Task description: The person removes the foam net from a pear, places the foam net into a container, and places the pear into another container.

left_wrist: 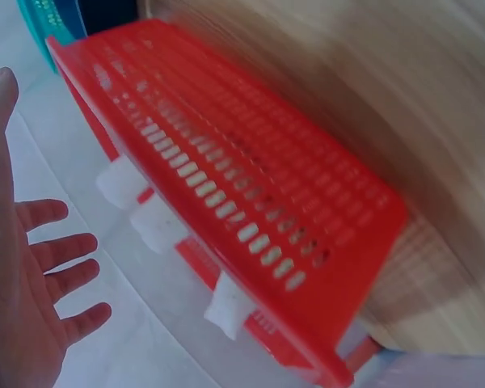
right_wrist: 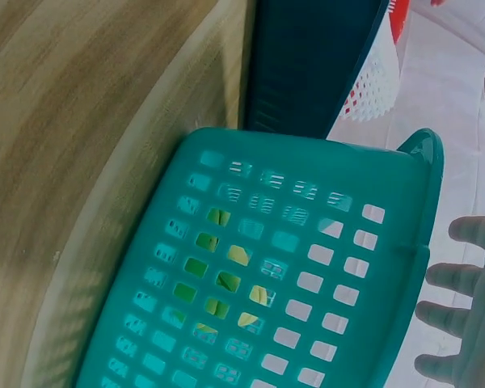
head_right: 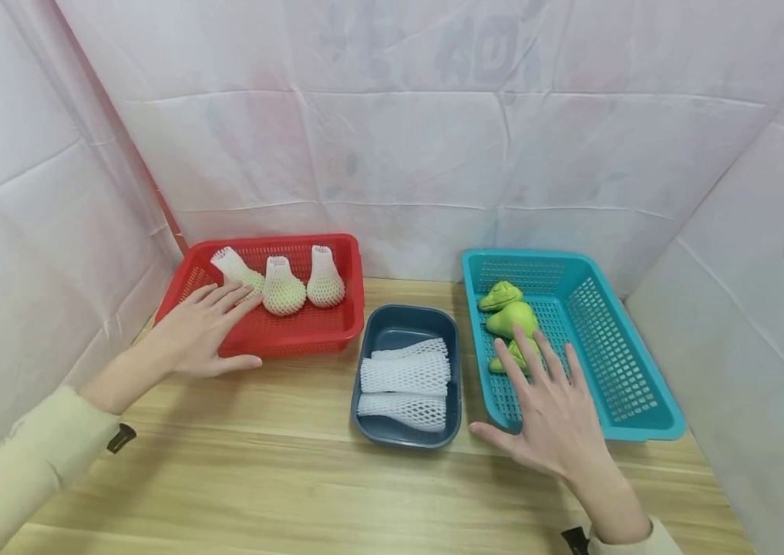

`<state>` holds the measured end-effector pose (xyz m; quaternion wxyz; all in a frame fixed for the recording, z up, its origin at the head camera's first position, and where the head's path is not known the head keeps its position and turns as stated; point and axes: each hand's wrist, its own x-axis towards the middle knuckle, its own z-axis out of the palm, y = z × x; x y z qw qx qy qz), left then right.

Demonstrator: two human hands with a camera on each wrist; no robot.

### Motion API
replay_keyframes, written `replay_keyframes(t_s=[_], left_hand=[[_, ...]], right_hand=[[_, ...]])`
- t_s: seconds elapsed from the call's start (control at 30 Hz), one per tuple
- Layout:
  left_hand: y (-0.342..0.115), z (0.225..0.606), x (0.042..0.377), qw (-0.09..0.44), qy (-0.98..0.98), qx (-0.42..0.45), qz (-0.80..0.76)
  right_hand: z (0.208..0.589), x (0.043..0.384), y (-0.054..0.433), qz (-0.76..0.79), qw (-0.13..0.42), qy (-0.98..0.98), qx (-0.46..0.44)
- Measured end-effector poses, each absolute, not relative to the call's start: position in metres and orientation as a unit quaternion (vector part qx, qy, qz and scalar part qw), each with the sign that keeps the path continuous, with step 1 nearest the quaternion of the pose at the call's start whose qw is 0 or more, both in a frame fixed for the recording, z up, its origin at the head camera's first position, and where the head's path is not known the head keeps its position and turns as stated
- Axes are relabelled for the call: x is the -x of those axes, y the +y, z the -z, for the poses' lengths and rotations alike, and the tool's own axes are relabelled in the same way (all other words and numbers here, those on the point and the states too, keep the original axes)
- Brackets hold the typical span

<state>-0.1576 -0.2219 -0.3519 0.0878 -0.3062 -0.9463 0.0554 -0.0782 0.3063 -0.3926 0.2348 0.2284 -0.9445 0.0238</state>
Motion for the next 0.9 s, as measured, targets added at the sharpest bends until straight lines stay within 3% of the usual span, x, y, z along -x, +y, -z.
replay_keyframes(t_s=[0.9], left_hand=[[-0.276, 0.330, 0.231, 0.030, -0.976, 0.196, -0.084]], right_hand=[[0.393, 0.069, 0.311, -0.025, 0.225, -0.948, -0.223]])
